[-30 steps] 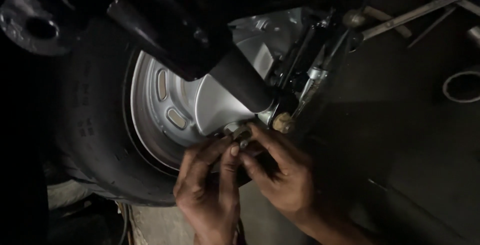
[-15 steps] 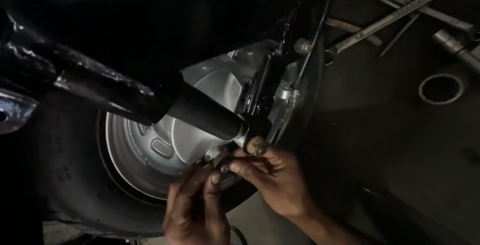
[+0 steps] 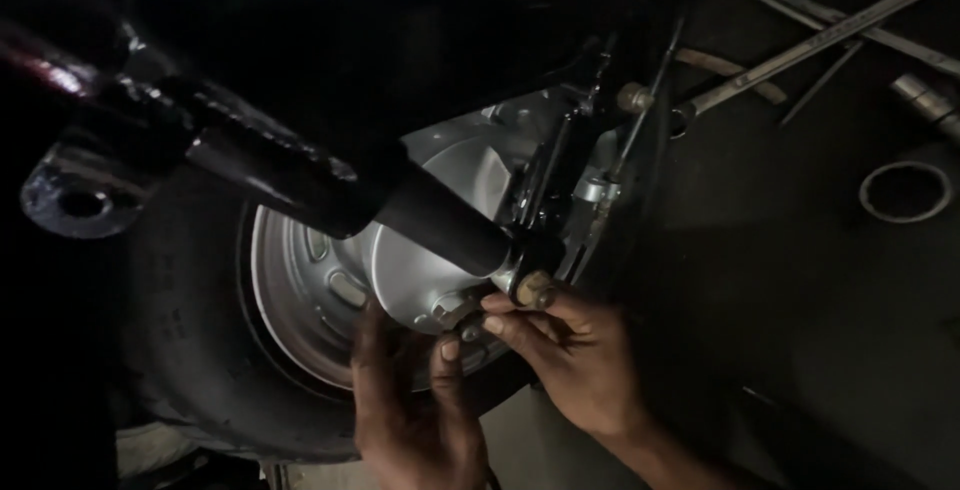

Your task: The person works on the front wheel of a scooter, threading a cable along the fork and fitting a nut onto the wheel hub stud by hand. They then use pliers to tighten or adjust a component at the wheel hub.

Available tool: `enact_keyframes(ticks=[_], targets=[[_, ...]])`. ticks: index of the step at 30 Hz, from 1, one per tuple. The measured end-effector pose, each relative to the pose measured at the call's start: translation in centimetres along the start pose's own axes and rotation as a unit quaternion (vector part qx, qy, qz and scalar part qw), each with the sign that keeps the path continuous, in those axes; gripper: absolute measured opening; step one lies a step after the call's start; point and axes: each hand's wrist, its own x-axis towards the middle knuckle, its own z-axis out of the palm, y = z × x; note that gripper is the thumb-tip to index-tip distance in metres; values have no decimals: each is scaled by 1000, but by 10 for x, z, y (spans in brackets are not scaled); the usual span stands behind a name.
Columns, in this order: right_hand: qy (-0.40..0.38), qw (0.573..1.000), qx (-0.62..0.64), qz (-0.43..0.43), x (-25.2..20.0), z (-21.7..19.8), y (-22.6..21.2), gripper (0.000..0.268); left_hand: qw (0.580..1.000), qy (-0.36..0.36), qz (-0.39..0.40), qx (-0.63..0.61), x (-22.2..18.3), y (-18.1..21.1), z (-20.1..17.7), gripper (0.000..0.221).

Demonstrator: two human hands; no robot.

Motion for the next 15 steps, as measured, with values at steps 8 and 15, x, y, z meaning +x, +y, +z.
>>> enact_keyframes(ticks=[8, 15], targets=[[-1, 1000, -12, 2, 0, 15, -21, 17, 999, -3, 38, 24, 5, -8, -13, 59], [53, 987, -148, -15, -19, 41, -32, 23, 995, 27, 96, -6, 0, -19, -34, 55]])
